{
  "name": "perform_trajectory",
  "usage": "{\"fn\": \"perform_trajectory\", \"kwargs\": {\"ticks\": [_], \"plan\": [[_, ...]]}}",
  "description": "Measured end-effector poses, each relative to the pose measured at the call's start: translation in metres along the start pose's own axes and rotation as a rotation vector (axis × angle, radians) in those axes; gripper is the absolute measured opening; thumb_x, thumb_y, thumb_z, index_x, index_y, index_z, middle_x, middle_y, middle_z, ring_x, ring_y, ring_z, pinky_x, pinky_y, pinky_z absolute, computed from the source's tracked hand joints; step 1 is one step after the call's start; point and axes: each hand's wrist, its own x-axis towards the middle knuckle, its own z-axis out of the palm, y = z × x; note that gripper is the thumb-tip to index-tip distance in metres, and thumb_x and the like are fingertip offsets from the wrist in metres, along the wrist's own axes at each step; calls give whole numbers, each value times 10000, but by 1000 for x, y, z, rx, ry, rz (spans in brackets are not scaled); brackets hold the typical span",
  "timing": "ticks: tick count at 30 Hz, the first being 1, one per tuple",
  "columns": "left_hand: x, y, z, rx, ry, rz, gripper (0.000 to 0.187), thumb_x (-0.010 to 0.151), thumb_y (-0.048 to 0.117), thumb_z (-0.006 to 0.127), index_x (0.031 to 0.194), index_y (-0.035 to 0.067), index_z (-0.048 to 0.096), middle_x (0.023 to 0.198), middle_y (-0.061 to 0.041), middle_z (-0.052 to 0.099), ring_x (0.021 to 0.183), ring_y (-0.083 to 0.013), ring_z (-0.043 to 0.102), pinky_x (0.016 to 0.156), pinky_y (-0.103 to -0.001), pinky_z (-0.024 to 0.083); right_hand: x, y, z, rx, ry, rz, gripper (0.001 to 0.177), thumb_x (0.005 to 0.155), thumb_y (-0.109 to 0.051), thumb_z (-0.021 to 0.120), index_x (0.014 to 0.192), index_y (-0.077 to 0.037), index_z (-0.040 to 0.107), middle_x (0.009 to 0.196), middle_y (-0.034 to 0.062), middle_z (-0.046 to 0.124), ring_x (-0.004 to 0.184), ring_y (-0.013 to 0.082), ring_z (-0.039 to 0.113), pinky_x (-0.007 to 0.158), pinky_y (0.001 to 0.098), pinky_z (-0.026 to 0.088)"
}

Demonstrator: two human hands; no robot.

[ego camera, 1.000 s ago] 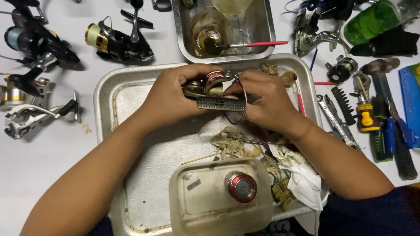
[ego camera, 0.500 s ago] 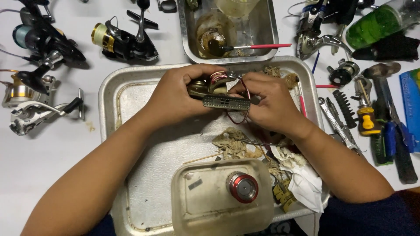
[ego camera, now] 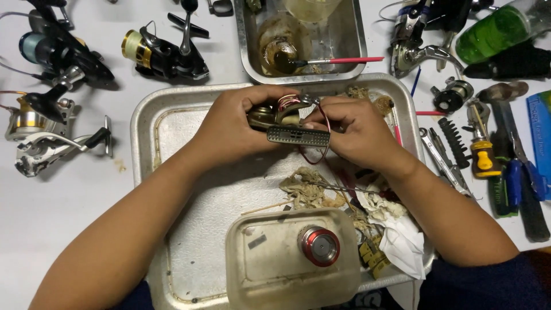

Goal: Disassembling, cleaning, and reassembling fishing reel components on a metal tray using various tools.

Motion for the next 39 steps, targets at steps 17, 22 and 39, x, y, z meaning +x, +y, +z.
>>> {"fn": "perform_trajectory", "kwargs": {"ticks": [17,22,39], "plan": [[3,-22,-2,26,4,57,610,711,221,873,1278,99,688,1187,2,737,1091,-79,650,947,-218,481,0,-1,4,-131,131,-205,128,964,-125,722,943,-3,754,867,113,700,778,219,633,677,325,495],[1,-14,-1,33,17,53,558,767,203,846,1285,69,685,1151,-12,732,1054,-83,648,912,-222,507,2,-6,5,-188,203,-357,153,979,-85,701,922,54,730,858,167,690,774,279,636,670,382,520],[0,-16,-2,27,28,-8,562,761,194,856,1289,87,695,1122,4,743,1036,-64,640,943,-211,491,2,3,3,156,32,50,173,972,-262,714,936,-105,776,749,-18,690,644,72,551,600,247,422]]}}
